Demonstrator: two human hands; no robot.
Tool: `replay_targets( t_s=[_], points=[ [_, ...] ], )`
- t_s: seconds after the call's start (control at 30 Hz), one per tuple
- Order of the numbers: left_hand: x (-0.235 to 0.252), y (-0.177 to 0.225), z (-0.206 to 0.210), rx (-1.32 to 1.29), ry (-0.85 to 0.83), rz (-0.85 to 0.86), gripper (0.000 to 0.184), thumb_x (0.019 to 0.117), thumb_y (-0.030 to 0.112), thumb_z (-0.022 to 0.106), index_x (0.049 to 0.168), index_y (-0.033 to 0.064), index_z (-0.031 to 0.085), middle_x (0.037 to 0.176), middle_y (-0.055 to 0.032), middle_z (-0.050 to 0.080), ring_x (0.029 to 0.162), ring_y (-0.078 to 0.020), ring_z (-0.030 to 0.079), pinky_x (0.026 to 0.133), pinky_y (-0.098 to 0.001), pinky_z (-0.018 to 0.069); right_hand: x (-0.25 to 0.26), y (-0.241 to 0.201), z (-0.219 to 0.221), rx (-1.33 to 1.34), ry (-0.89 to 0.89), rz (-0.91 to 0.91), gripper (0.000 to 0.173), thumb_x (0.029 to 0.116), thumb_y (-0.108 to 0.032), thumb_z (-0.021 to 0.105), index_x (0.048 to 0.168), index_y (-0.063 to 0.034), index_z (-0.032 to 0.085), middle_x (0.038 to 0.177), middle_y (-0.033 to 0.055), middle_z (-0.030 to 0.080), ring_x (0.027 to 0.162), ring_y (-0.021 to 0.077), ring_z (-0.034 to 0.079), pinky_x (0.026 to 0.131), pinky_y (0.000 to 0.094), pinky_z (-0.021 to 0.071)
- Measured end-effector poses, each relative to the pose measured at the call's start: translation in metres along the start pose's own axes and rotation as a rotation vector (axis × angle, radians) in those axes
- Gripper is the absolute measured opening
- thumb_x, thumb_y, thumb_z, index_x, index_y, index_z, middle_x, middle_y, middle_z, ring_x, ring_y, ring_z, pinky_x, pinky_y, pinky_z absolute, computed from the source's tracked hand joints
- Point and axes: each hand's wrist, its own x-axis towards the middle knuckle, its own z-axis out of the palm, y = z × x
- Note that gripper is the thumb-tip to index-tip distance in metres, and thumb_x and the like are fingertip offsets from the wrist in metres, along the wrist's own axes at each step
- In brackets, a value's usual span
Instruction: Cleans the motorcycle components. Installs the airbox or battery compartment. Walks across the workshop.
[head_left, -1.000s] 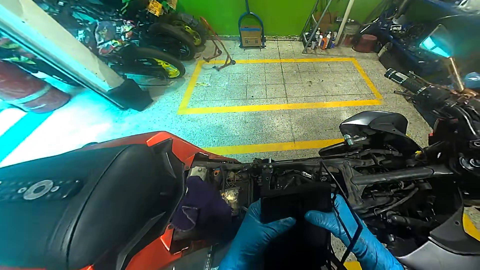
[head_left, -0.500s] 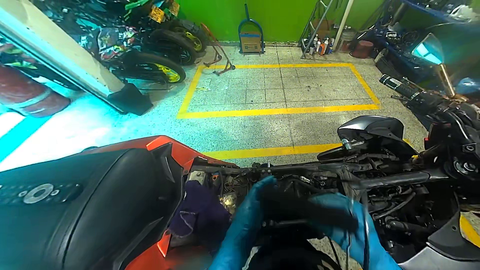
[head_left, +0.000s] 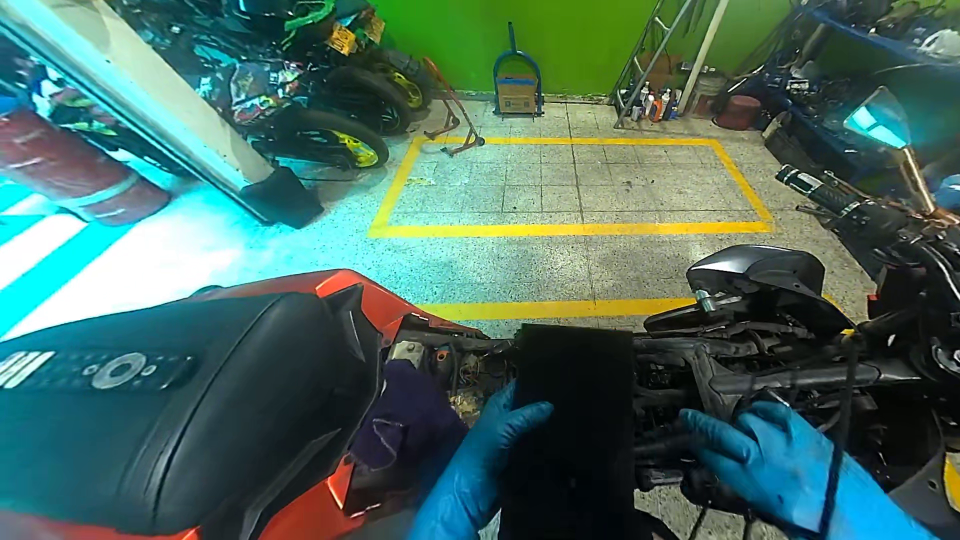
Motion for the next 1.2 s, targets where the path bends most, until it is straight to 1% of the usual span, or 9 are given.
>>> replay_targets(
  t_s=[0.07,0.13,0.27,0.47,0.63,0.77,0.87,1.0,1.2],
  points=[
    [0.004,-0.006,0.010,0.115,-0.070,-0.031,0.042,0.0881,0.007,0.066,0.129,0.0004,0.058,0.105,-0.0080,0.075,0.094,-0.0160,0.073,0.085,-0.0354,0.0623,0.021,-0.009,-0.016,0.025,-0.112,-0.038,0.018,0.0900,0.001,0.064,0.090,-0.0123,0.075,0.115,0.0104,0.074,0.089,0.0329,0.072,0.082,0.0548,0.0556],
    [0.009,-0.018,0.023,0.122,-0.158,-0.042,0.039,0.0924,0.010,0.063,0.130,0.0005,0.058,0.107,-0.0083,0.074,0.096,-0.0165,0.073,0.088,-0.0363,0.0613,0.047,-0.031,-0.018,0.089,-0.208,-0.147,0.015,0.0921,0.001,0.064,0.090,-0.0087,0.074,0.104,0.0138,0.074,0.096,0.0340,0.070,0.090,0.0545,0.0544],
    [0.002,-0.028,0.048,-0.001,-0.191,-0.055,0.022,0.0953,0.012,0.059,0.116,0.0042,0.063,0.090,-0.0032,0.073,0.082,-0.0106,0.071,0.077,-0.0297,0.0613,0.078,-0.067,0.007,-0.035,-0.193,-0.296,0.021,0.0957,0.001,0.055,0.089,-0.0050,0.074,0.091,0.0105,0.074,0.095,0.0269,0.069,0.094,0.0427,0.0510],
    [0.008,-0.038,0.025,-0.029,-0.132,-0.054,0.027,0.0986,0.018,0.057,0.120,0.0029,0.060,0.092,-0.0039,0.072,0.084,-0.0111,0.070,0.078,-0.0307,0.0605,0.081,-0.063,0.002,-0.151,-0.172,-0.224,0.032,0.1007,-0.001,0.047,0.123,-0.0054,0.069,0.128,0.0104,0.070,0.127,0.0252,0.063,0.115,0.0413,0.0416],
    [0.007,-0.037,0.014,-0.055,-0.105,-0.029,0.044,0.0908,0.026,0.067,0.126,0.0023,0.059,0.101,-0.0070,0.072,0.091,-0.0143,0.071,0.083,-0.0334,0.0601,0.056,-0.052,0.001,0.124,0.159,0.107,0.023,0.1049,-0.021,0.053,0.123,-0.0215,0.067,0.120,0.0001,0.073,0.113,0.0194,0.067,0.097,0.0411,0.0501],
    [-0.003,-0.030,0.022,-0.023,-0.122,0.055,0.035,0.0924,0.019,0.067,0.123,0.0032,0.060,0.101,0.0000,0.073,0.094,-0.0075,0.071,0.087,-0.0277,0.0591,0.050,-0.045,0.039,0.193,0.341,0.419,0.043,0.0984,-0.036,0.061,0.140,-0.0233,0.063,0.116,0.0010,0.075,0.102,0.0202,0.069,0.089,0.0451,0.0492],
    [-0.010,-0.020,0.032,0.017,-0.129,0.099,0.026,0.0923,0.012,0.065,0.117,0.0051,0.063,0.097,0.0027,0.074,0.091,-0.0053,0.071,0.085,-0.0252,0.0594,0.052,-0.039,0.054,0.182,0.499,0.392,0.029,0.1024,-0.030,0.057,0.128,-0.0281,0.070,0.101,-0.0017,0.075,0.096,0.0159,0.066,0.090,0.0374,0.0437],
    [-0.012,-0.014,0.038,-0.022,-0.110,0.078,0.024,0.0896,0.011,0.064,0.114,0.0064,0.064,0.092,0.0026,0.074,0.084,-0.0051,0.072,0.078,-0.0243,0.0608,0.049,-0.028,0.045,0.125,0.540,0.368,0.026,0.1018,-0.024,0.056,0.119,-0.0304,0.075,0.100,-0.0035,0.076,0.099,0.0154,0.066,0.093,0.0375,0.0426],
    [-0.011,-0.019,0.039,-0.052,-0.147,0.077,0.025,0.0853,0.009,0.063,0.110,0.0073,0.066,0.093,0.0021,0.075,0.086,-0.0057,0.072,0.079,-0.0255,0.0608,0.046,-0.031,0.043,-0.116,0.531,0.301,0.029,0.1018,-0.016,0.054,0.124,-0.0292,0.068,0.100,-0.0024,0.070,0.093,0.0185,0.060,0.089,0.0361,0.0399]
  ],
)
